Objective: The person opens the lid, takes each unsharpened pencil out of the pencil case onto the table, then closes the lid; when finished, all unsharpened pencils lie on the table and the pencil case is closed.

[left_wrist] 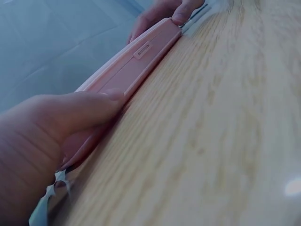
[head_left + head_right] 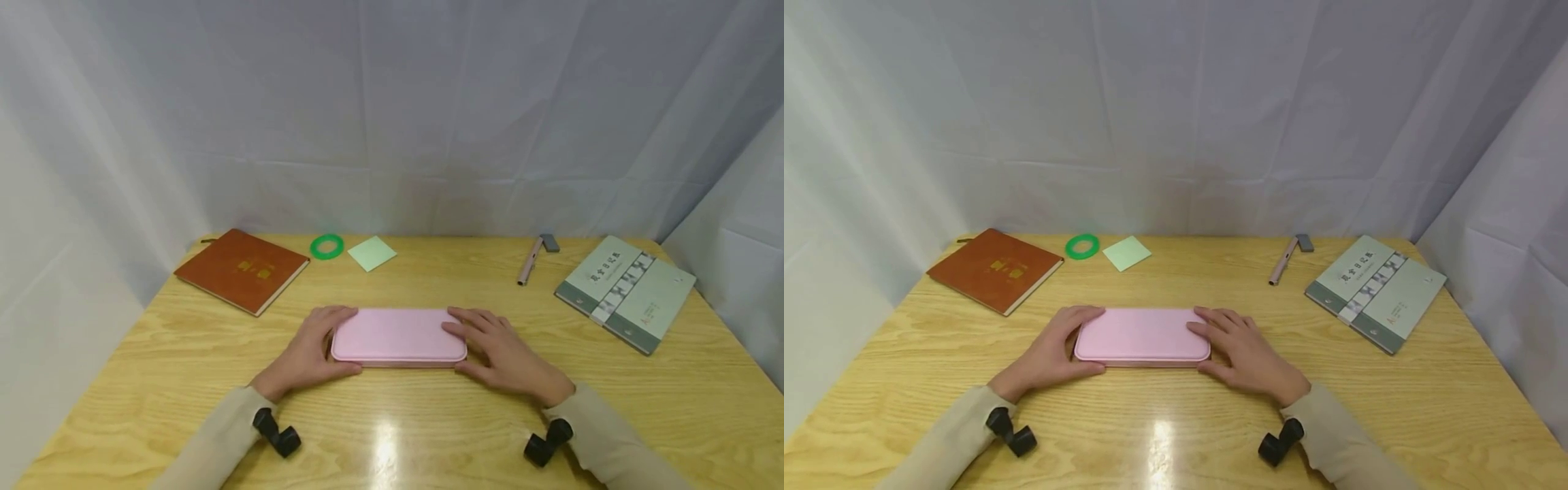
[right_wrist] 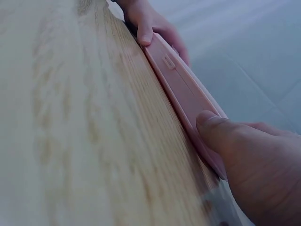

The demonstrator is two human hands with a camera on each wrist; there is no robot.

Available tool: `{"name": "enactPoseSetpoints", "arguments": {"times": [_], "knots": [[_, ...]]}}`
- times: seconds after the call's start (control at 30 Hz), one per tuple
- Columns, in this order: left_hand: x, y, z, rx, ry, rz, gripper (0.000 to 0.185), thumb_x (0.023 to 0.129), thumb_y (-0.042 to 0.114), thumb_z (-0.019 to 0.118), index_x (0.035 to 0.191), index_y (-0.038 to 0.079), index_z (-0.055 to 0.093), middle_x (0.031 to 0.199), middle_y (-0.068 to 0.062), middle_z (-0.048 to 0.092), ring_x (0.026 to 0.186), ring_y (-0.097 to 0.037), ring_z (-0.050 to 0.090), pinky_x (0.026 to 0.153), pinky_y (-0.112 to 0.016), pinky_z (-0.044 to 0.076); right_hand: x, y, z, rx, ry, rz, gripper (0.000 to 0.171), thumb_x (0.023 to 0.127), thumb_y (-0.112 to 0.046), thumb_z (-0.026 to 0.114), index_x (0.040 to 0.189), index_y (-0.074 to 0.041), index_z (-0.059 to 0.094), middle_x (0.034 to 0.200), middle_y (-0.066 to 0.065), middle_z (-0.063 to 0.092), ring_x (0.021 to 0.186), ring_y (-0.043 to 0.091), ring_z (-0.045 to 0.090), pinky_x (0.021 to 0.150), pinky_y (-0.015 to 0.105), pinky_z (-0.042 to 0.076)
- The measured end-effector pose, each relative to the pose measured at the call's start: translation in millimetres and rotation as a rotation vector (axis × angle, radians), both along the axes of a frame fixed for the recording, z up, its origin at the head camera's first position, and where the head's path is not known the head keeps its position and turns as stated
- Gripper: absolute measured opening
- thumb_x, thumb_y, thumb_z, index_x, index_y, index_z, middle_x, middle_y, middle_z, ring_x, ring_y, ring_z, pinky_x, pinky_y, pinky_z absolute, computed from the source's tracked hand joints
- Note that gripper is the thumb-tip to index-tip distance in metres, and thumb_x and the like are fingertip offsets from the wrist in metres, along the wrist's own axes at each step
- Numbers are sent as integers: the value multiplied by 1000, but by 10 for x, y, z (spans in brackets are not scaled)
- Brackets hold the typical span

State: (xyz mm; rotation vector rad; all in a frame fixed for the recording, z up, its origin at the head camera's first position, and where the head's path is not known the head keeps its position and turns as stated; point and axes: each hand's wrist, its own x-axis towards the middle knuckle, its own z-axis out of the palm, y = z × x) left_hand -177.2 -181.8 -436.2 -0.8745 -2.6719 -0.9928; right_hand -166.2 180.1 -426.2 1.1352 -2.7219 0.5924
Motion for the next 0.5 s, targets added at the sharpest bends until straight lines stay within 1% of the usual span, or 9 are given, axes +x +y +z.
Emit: {"name": "enactPoseSetpoints", "arguments": {"times": [0.07, 0.13, 0.2, 0.27, 0.33, 0.4, 0.5], "knots": [[8, -1, 3, 32, -41, 27, 89, 61, 41, 90, 134, 10, 51, 129, -9, 53, 115, -22, 47, 99, -45, 40, 3, -8, 9, -11, -9, -4, 62, 90, -41, 65, 145, -23, 43, 154, 2, 34, 136, 27, 36, 103, 56, 32], [21, -1, 8, 69, -103, 57, 88, 60, 41, 90, 131, 9, 50, 124, -8, 54, 109, -19, 49, 95, -41, 43, 5, -13, 15, -25, -7, -7, 61, 90, -39, 65, 144, -21, 44, 153, 3, 36, 134, 26, 37, 103, 54, 32], [32, 6, 17, 104, -161, 83, 85, 60, 39, 90, 129, 9, 50, 118, -7, 54, 102, -17, 51, 89, -37, 45, 8, -21, 23, -38, 16, -7, 60, 90, -37, 65, 143, -19, 46, 151, 4, 39, 132, 25, 39, 101, 51, 31], [38, 17, 30, 135, -197, 96, 81, 63, 36, 90, 128, 8, 51, 113, -6, 55, 96, -16, 51, 83, -32, 46, 10, -34, 35, -56, 46, -4, 58, 89, -35, 65, 141, -17, 48, 147, 4, 44, 130, 24, 41, 98, 48, 30], [40, 33, 47, 164, -214, 98, 76, 64, 33, 89, 127, 8, 54, 108, -6, 57, 90, -16, 51, 78, -28, 45, 12, -59, 60, -73, 83, 4, 56, 89, -34, 65, 139, -14, 50, 144, 5, 48, 127, 25, 43, 96, 48, 28], [35, 59, 60, 184, -215, 94, 73, 66, 32, 89, 127, 8, 58, 103, -5, 58, 86, -16, 51, 74, -25, 45, 17, -95, 91, -80, 115, 11, 55, 89, -34, 65, 137, -13, 52, 142, 5, 50, 126, 25, 45, 97, 49, 27], [19, 104, 67, 213, -226, 91, 69, 66, 32, 88, 126, 8, 62, 100, -6, 60, 83, -16, 53, 72, -25, 46, 20, -172, 146, -75, 136, 18, 52, 88, -33, 65, 134, -12, 54, 139, 3, 53, 126, 24, 47, 97, 50, 26]]}}
